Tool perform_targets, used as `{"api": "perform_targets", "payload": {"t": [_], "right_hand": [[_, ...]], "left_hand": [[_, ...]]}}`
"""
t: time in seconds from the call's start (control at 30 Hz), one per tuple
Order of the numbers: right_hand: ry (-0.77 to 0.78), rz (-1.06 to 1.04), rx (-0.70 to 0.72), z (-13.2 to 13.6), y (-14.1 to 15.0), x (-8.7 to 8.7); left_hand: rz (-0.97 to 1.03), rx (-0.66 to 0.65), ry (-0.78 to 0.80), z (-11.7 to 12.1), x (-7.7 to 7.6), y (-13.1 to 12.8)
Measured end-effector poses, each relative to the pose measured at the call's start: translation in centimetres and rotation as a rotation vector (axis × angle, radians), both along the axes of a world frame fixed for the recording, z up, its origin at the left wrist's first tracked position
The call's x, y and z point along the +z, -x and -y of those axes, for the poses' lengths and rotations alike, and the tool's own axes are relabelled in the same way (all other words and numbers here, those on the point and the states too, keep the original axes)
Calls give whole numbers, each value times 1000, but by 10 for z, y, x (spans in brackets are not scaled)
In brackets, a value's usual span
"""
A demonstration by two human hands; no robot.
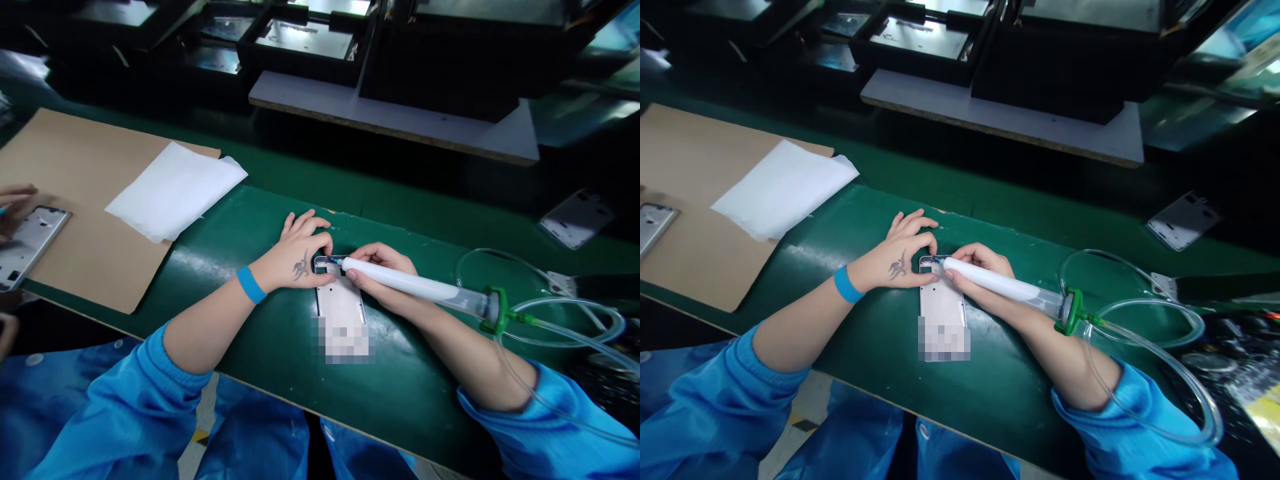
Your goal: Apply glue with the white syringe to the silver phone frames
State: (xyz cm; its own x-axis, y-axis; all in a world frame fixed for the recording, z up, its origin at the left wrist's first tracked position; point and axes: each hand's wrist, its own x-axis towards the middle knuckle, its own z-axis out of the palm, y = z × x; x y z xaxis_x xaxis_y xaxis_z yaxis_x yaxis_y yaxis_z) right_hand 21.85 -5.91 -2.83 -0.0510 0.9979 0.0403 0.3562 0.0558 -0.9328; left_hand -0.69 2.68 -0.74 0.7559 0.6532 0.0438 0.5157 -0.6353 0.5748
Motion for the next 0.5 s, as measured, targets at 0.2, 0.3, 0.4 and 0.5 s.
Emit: {"api": "perform_targets", "payload": {"t": [0.2, 0.3, 0.4, 0.5], "right_hand": [[-4, 0, 3, 0, 0, 5], [-6, 17, 11, 1, 0, 8], [-10, 25, 15, 1, 0, 9], [-4, 28, 19, 1, -1, 8]], "left_hand": [[-9, 2, 0, 0, 0, 0], [-5, -1, -4, 0, -1, 0], [2, -4, -4, 0, -1, 0], [7, -5, -10, 0, -2, 0]]}}
